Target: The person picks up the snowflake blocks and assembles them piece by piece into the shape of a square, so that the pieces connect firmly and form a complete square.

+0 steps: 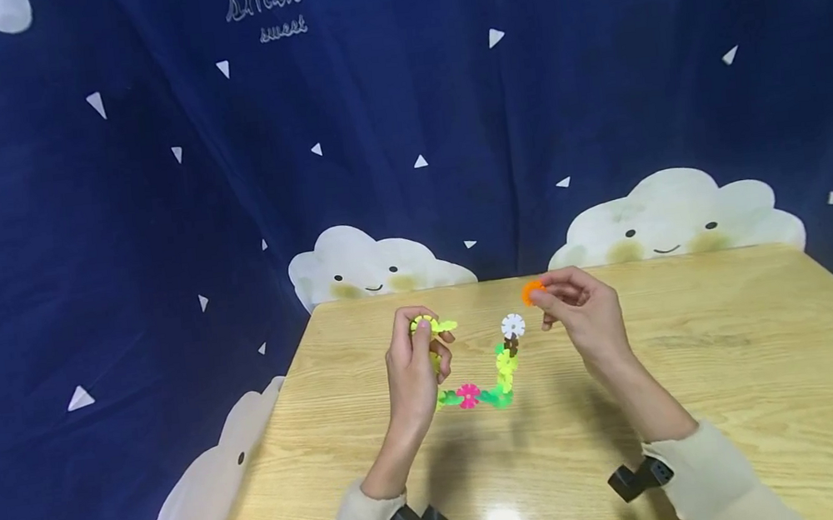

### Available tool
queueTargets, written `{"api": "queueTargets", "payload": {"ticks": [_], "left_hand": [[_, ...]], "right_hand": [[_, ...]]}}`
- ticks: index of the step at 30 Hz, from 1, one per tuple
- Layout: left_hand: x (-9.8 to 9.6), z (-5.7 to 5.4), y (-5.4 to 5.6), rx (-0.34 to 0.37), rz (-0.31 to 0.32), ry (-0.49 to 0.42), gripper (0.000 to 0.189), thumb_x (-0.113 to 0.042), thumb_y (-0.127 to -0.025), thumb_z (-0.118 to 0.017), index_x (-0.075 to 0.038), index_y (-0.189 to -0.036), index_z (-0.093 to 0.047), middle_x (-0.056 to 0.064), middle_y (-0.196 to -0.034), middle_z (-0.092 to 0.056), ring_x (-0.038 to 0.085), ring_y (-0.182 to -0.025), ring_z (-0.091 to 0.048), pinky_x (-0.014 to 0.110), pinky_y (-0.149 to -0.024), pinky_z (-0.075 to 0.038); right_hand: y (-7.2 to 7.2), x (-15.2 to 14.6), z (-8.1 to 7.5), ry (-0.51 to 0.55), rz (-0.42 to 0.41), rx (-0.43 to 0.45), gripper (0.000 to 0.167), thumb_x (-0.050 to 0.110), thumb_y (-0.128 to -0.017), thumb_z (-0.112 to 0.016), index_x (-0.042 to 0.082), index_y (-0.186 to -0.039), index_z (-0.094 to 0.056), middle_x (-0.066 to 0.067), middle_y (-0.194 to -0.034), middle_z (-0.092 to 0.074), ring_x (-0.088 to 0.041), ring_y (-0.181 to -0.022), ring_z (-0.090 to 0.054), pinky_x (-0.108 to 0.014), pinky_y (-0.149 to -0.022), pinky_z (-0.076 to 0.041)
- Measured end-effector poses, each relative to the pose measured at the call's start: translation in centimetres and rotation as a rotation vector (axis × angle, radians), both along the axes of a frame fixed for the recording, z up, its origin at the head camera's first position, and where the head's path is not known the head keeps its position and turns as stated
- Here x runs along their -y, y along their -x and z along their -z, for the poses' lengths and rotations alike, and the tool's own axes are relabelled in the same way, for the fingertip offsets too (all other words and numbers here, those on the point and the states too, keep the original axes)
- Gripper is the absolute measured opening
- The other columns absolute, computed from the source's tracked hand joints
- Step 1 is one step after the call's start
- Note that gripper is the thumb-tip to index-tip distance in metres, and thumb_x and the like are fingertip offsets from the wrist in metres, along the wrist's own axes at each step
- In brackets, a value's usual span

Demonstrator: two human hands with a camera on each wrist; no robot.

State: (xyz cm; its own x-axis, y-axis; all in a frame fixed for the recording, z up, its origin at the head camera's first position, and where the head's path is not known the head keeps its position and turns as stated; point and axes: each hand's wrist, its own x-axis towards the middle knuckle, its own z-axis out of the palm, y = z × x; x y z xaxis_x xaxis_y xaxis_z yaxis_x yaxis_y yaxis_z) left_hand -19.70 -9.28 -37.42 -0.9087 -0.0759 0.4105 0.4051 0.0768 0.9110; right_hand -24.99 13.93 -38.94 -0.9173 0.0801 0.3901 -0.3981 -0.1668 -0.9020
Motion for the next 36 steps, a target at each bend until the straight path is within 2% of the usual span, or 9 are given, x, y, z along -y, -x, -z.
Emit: {"api": "queueTargets", "payload": {"ticks": [6,13,21,29,33,36], "left_hand": [[-0.8,0.3,-0.2,-0.031,0.02,0.003,0.019,-0.02,-0.112,-0.041,-0.008,-0.117,-0.055,0.009,-0.085,-0.066,0.014,-0.052,-0.047,0.02,-0.045,-0.034],[-2.1,0.7,-0.5,-0.108,0.082,-0.001,0.023,-0.028,-0.113,-0.044,-0.007,-0.116,-0.053,0.012,-0.086,-0.064,0.016,-0.051,-0.043,0.021,-0.045,-0.033],[-3.1,0.7,-0.5,-0.14,0.095,0.024,0.023,-0.026,-0.113,-0.044,-0.006,-0.115,-0.055,0.009,-0.084,-0.063,0.017,-0.051,-0.043,0.021,-0.046,-0.032],[-4.0,0.5,-0.5,-0.132,0.126,0.028,0.024,-0.028,-0.114,-0.042,-0.008,-0.116,-0.054,0.011,-0.088,-0.065,0.017,-0.052,-0.044,0.021,-0.046,-0.033],[-4.4,0.4,-0.5,-0.13,0.139,0.037,0.024,-0.027,-0.114,-0.04,-0.007,-0.115,-0.054,0.016,-0.086,-0.063,0.016,-0.051,-0.043,0.021,-0.045,-0.033],[-4.7,0.3,-0.5,-0.134,0.141,0.053,0.025,-0.028,-0.115,-0.038,-0.007,-0.114,-0.053,0.017,-0.078,-0.059,0.014,-0.051,-0.042,0.021,-0.046,-0.032]], "right_hand": [[-2.6,1.3,-2.1,-0.054,-0.086,-0.084,0.019,-0.003,-0.091,-0.077,-0.01,-0.106,-0.068,-0.004,-0.086,-0.077,-0.015,-0.057,-0.063,-0.025,-0.058,-0.059],[-3.9,2.0,-2.4,-0.133,-0.153,-0.123,0.019,-0.002,-0.094,-0.074,-0.01,-0.109,-0.065,-0.003,-0.084,-0.077,-0.018,-0.059,-0.067,-0.028,-0.057,-0.06],[-4.5,1.9,-2.4,-0.175,-0.136,-0.124,0.016,-0.002,-0.094,-0.074,-0.007,-0.106,-0.065,-0.006,-0.082,-0.077,-0.019,-0.057,-0.067,-0.026,-0.055,-0.059],[-4.9,1.6,-2.6,-0.224,-0.104,-0.149,0.015,-0.002,-0.094,-0.074,-0.006,-0.104,-0.065,-0.016,-0.085,-0.076,-0.027,-0.059,-0.068,-0.029,-0.058,-0.061],[-5.0,1.5,-2.7,-0.244,-0.082,-0.168,0.014,-0.002,-0.094,-0.074,-0.005,-0.104,-0.065,-0.019,-0.085,-0.075,-0.023,-0.059,-0.068,-0.028,-0.058,-0.06],[-5.2,1.4,-2.9,-0.254,-0.049,-0.192,0.014,-0.002,-0.093,-0.075,-0.004,-0.102,-0.066,-0.019,-0.084,-0.075,-0.019,-0.059,-0.068,-0.028,-0.059,-0.06]]}}
